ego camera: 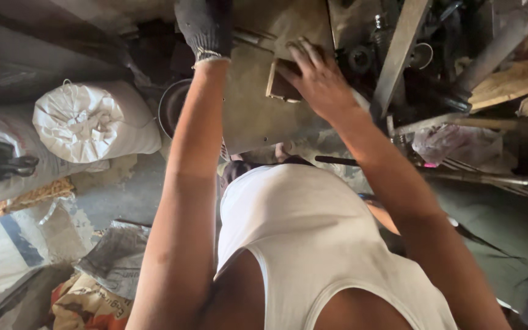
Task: The person repeatedly places small metal pieces into a manual press, operates the lever to compress them, and removes the formed parts. The person handles the pieces one at a time and cycles the press throughout the clip.
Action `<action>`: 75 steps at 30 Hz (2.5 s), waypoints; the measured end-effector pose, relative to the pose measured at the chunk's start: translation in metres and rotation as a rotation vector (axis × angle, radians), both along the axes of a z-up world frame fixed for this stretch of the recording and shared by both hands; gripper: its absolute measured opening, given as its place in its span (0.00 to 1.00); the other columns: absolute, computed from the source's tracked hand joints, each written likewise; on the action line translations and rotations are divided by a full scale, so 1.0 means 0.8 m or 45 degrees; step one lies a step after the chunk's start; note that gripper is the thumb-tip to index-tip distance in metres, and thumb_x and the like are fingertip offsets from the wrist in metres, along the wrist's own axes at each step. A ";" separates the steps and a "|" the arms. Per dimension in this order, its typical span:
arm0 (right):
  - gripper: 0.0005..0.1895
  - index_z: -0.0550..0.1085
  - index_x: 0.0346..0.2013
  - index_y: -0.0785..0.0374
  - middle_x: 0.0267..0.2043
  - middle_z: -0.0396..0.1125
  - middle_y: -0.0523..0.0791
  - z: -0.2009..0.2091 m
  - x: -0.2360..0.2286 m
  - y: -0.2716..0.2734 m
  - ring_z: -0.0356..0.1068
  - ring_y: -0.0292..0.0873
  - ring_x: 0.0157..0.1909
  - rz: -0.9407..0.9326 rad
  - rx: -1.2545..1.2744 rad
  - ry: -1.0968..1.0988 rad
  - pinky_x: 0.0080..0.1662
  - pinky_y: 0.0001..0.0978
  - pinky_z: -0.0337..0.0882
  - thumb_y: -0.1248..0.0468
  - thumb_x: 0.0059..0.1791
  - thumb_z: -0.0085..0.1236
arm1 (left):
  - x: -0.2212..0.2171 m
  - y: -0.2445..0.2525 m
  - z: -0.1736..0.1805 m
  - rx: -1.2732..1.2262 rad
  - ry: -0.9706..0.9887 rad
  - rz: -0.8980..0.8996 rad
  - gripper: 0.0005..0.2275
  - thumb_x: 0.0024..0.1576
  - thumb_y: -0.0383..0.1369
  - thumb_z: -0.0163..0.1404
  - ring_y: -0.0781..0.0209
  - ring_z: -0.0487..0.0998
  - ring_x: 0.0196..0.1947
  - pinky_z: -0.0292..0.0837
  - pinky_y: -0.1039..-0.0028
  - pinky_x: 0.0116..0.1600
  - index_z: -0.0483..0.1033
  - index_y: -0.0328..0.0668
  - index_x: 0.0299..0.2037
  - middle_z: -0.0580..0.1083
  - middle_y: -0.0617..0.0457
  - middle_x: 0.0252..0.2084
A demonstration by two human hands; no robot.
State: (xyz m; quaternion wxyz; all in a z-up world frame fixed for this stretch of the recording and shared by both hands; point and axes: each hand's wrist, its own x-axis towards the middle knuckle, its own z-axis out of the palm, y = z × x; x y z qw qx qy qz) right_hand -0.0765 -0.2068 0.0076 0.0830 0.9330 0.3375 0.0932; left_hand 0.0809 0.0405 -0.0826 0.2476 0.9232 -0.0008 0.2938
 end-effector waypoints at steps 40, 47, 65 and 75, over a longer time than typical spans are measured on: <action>0.13 0.75 0.31 0.69 0.24 0.67 0.43 -0.124 -0.157 0.062 0.66 0.37 0.22 -1.362 2.621 1.152 0.26 0.31 0.66 0.61 0.51 0.62 | -0.159 -0.092 0.081 0.139 0.403 -0.508 0.17 0.59 0.50 0.54 0.40 0.78 0.34 0.71 0.52 0.37 0.78 0.45 0.31 0.75 0.42 0.34; 0.09 0.75 0.38 0.70 0.29 0.69 0.44 -0.037 -0.183 0.022 0.67 0.36 0.29 -1.294 2.560 0.996 0.32 0.28 0.66 0.64 0.54 0.59 | -0.163 -0.085 0.079 0.011 0.469 -0.518 0.14 0.59 0.48 0.57 0.41 0.78 0.38 0.71 0.52 0.40 0.80 0.46 0.34 0.76 0.43 0.36; 0.09 0.73 0.30 0.66 0.26 0.70 0.47 -0.034 0.059 -0.252 0.71 0.45 0.25 -1.627 3.313 0.508 0.28 0.38 0.72 0.62 0.48 0.60 | -0.273 -0.013 0.018 -0.263 0.255 -0.557 0.14 0.61 0.33 0.56 0.42 0.77 0.48 0.74 0.56 0.51 0.75 0.39 0.56 0.75 0.41 0.51; 0.14 0.71 0.23 0.66 0.16 0.63 0.45 -0.214 0.144 -0.376 0.60 0.41 0.12 -2.066 2.614 -0.319 0.17 0.36 0.56 0.62 0.50 0.62 | -0.270 -0.020 0.026 -0.144 0.254 -0.535 0.12 0.62 0.31 0.55 0.40 0.77 0.49 0.73 0.55 0.52 0.74 0.38 0.54 0.76 0.41 0.51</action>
